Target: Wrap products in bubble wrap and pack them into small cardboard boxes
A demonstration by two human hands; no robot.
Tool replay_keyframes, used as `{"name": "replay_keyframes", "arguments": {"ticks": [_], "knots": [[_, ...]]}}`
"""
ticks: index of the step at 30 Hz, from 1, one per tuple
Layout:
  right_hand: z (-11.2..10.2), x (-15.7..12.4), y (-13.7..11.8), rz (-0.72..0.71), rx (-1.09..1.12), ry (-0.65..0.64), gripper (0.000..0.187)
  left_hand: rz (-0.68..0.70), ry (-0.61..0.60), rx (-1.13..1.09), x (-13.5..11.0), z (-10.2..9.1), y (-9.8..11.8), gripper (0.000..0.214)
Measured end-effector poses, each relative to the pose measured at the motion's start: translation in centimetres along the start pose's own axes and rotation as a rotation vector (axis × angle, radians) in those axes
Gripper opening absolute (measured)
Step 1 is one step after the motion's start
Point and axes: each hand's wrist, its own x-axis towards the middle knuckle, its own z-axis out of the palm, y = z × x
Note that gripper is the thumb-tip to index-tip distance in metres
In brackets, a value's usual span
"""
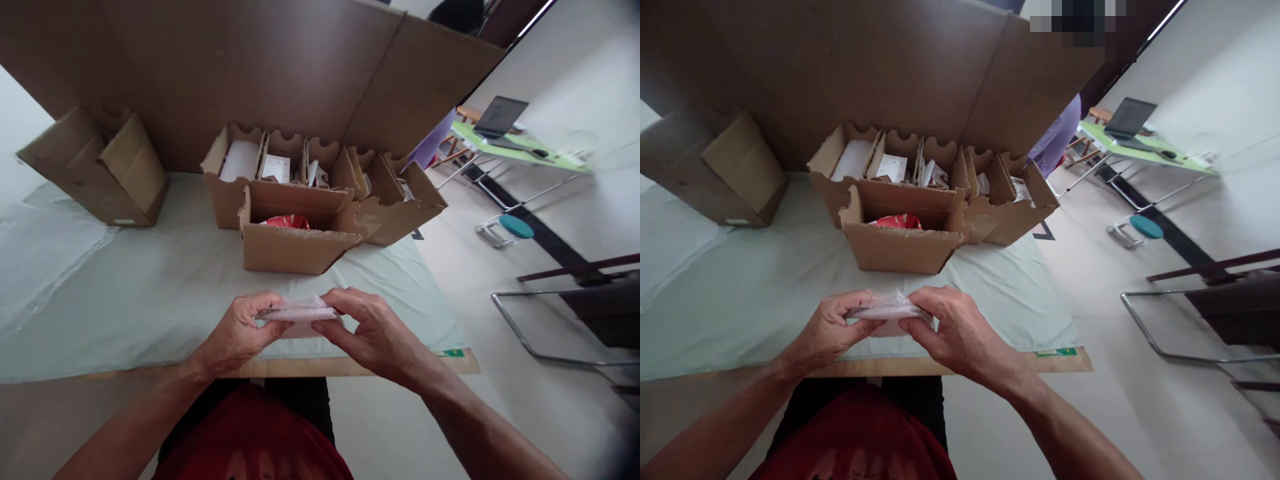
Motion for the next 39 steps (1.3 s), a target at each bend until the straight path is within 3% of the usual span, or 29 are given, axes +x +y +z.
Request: {"name": "replay_keyframes", "arguments": {"ticks": [3, 6, 8, 11, 14, 18, 23, 31, 35, 39], "knots": [[-2.9, 1.7, 0.2, -0.045, -0.074, 0.036, 0.023, 0.016, 0.05, -0.026, 0.6, -0.6, -0.1, 0.019], [-7.5, 3.7, 0.9, -0.019, -0.198, 0.299, 0.021, 0.001, 0.173, 0.009, 0.7, -1.3, -1.2, 0.034], [-10.3, 5.3, 1.5, 0.048, -0.378, 0.474, 0.024, -0.052, 0.218, 0.046, 0.4, -1.7, -2.3, 0.03], [-12.0, 8.2, 2.9, 0.123, -0.578, 0.48, 0.036, -0.116, 0.246, 0.095, -0.3, -1.6, -4.1, 0.019], [-10.7, 11.4, 4.6, 0.173, -0.695, 0.28, 0.03, -0.102, 0.248, 0.116, -0.7, -1.0, -5.4, 0.017], [-7.7, 15.0, 6.4, 0.357, -0.867, 0.0, 0.007, -0.052, 0.243, 0.133, -0.5, -0.4, -5.6, 0.016], [-5.8, 17.5, 7.5, 0.424, -0.94, -0.257, 0.016, -0.009, 0.232, 0.134, 0.2, -0.3, -5.4, 0.015], [-4.0, 18.4, 8.7, 0.401, -0.833, -0.338, 0.019, -0.013, 0.225, 0.13, 0.2, 0.0, -5.9, 0.016], [-4.4, 18.1, 8.2, 0.343, -0.828, -0.425, 0.022, -0.02, 0.223, 0.149, -0.4, -0.3, -6.1, 0.017], [-4.8, 17.7, 8.3, 0.326, -0.845, -0.389, 0.02, -0.007, 0.227, 0.166, -1.0, -0.4, -6.2, 0.016]]}}
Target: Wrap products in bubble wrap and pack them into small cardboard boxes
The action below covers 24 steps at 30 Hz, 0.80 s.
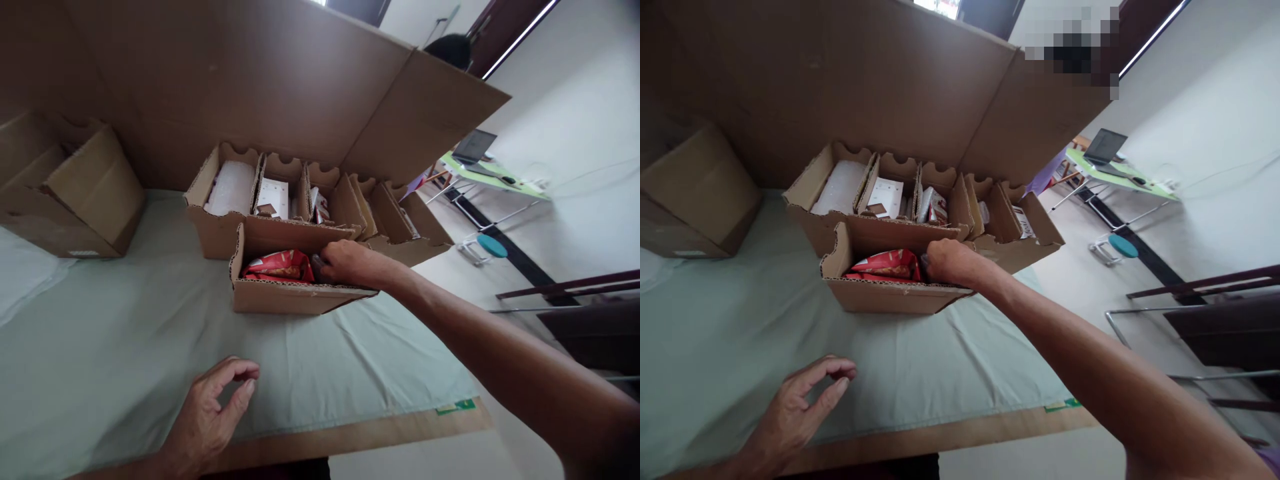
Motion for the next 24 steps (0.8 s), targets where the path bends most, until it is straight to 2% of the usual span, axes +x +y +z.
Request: {"name": "replay_keyframes", "arguments": {"ticks": [4, 7, 10, 13, 15, 18, 21, 22, 24], "knots": [[0.5, 0.2, -0.4, 0.011, -0.021, -0.022, 0.022, 0.017, 0.013, 0.025, -0.8, 0.1, 0.0, 0.017], [-0.4, -0.4, -0.5, 0.022, -0.002, 0.004, 0.021, 0.007, 0.035, 0.063, -1.1, -0.5, -0.1, 0.018], [-2.5, -3.3, 1.1, 0.038, 0.078, 0.173, 0.021, -0.055, 0.094, 0.129, -0.6, -2.2, -0.4, 0.026], [-3.1, -8.4, 4.2, 0.042, 0.255, 0.427, 0.023, -0.143, 0.167, 0.187, 1.3, -4.3, -1.6, 0.052], [-0.9, -11.6, 6.3, 0.057, 0.397, 0.503, 0.025, -0.204, 0.169, 0.194, 3.0, -5.2, -2.9, 0.074], [5.9, -13.4, 7.8, 0.078, 0.652, 0.403, 0.032, -0.208, 0.065, 0.146, 5.8, -5.4, -5.1, 0.096], [12.8, -11.0, 6.8, 0.043, 0.847, 0.448, 0.077, -0.083, -0.064, 0.028, 8.3, -4.2, -6.4, 0.103], [14.4, -9.7, 6.1, 0.003, 0.909, 0.468, 0.087, -0.046, -0.089, -0.032, 9.0, -3.6, -6.5, 0.103], [15.9, -7.1, 4.4, -0.068, 1.033, 0.516, 0.093, -0.004, -0.107, -0.163, 10.2, -2.5, -6.2, 0.102]]}}
